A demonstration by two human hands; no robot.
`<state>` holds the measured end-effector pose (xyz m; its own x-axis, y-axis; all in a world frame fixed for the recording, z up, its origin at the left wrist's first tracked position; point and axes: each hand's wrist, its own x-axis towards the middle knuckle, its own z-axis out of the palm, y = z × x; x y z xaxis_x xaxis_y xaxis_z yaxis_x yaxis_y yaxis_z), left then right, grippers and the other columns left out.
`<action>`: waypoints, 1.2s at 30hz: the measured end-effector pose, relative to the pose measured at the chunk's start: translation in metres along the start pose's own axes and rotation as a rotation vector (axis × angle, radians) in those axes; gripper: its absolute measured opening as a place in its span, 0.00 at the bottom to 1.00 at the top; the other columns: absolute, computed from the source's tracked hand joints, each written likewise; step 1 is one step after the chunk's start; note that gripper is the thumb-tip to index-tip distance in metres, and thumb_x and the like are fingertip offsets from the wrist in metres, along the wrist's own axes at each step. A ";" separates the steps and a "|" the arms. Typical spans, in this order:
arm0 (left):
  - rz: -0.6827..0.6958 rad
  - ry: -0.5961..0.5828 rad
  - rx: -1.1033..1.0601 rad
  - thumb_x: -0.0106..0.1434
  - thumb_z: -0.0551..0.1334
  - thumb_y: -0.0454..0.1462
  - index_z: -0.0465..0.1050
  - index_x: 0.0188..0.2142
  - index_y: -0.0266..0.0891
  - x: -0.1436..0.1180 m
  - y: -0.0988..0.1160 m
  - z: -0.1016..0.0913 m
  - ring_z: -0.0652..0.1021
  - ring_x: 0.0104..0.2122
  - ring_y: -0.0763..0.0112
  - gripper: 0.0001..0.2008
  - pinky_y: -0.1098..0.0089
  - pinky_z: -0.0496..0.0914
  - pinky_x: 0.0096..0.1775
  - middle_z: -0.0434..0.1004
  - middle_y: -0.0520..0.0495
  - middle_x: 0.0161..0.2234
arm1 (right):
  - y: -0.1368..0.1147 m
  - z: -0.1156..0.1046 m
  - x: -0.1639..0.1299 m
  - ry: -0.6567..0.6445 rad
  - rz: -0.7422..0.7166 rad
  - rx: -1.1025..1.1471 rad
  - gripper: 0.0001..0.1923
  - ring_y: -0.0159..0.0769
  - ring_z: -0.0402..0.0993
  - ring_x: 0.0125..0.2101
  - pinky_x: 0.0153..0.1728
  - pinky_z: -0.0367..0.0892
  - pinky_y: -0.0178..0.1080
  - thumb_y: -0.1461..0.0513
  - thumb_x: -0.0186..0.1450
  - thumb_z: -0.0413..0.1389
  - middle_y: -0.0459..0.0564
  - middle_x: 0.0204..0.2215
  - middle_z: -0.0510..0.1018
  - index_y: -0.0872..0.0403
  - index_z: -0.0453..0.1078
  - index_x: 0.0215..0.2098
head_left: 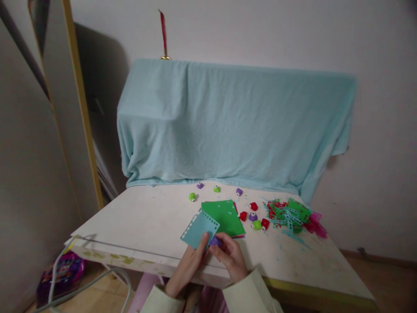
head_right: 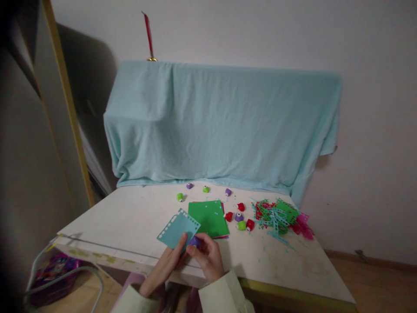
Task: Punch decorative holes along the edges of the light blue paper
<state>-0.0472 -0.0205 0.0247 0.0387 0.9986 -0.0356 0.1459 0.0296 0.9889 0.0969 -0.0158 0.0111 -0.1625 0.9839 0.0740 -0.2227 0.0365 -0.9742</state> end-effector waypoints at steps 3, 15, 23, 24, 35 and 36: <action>0.042 -0.092 0.051 0.64 0.50 0.50 0.57 0.58 0.35 0.002 -0.002 -0.001 0.58 0.60 0.66 0.29 0.65 0.45 0.62 0.56 0.42 0.60 | -0.001 0.000 0.000 0.028 -0.014 0.015 0.17 0.30 0.60 0.23 0.22 0.55 0.32 0.55 0.56 0.62 0.45 0.25 0.69 0.56 0.70 0.39; 0.127 -0.104 0.122 0.63 0.51 0.51 0.72 0.44 0.37 0.003 -0.004 0.002 0.67 0.53 0.61 0.22 0.59 0.54 0.59 0.76 0.44 0.43 | 0.000 0.002 0.002 0.098 -0.043 0.005 0.15 0.33 0.65 0.26 0.24 0.58 0.32 0.55 0.57 0.61 0.48 0.30 0.73 0.53 0.72 0.40; 0.169 -0.120 0.090 0.64 0.52 0.49 0.62 0.55 0.36 0.006 -0.008 0.004 0.63 0.56 0.62 0.25 0.59 0.49 0.60 0.67 0.42 0.54 | 0.001 0.003 0.003 0.138 -0.043 0.006 0.17 0.31 0.64 0.24 0.23 0.60 0.32 0.54 0.57 0.61 0.47 0.28 0.73 0.54 0.71 0.42; 0.169 -0.121 0.093 0.64 0.52 0.49 0.63 0.55 0.37 0.006 -0.008 0.004 0.65 0.56 0.63 0.25 0.60 0.50 0.60 0.67 0.42 0.53 | 0.001 0.003 0.003 0.141 -0.041 0.007 0.18 0.31 0.64 0.24 0.24 0.60 0.33 0.54 0.57 0.61 0.47 0.28 0.73 0.54 0.71 0.42; 0.176 -0.163 0.156 0.64 0.51 0.48 0.72 0.42 0.37 0.005 -0.006 -0.001 0.72 0.46 0.64 0.19 0.63 0.58 0.56 0.76 0.45 0.40 | 0.009 0.000 0.004 0.141 -0.057 0.050 0.17 0.31 0.61 0.23 0.24 0.57 0.33 0.54 0.58 0.60 0.45 0.23 0.69 0.55 0.70 0.42; 0.192 -0.166 0.155 0.64 0.51 0.47 0.72 0.42 0.36 0.004 -0.005 -0.001 0.72 0.46 0.64 0.19 0.63 0.58 0.56 0.76 0.44 0.41 | 0.011 -0.001 0.004 0.151 -0.056 0.067 0.17 0.31 0.61 0.23 0.24 0.57 0.33 0.55 0.58 0.60 0.45 0.23 0.68 0.56 0.70 0.42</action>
<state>-0.0486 -0.0164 0.0200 0.2399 0.9641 0.1143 0.2691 -0.1791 0.9463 0.0949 -0.0114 0.0008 -0.0028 0.9959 0.0903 -0.2918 0.0856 -0.9526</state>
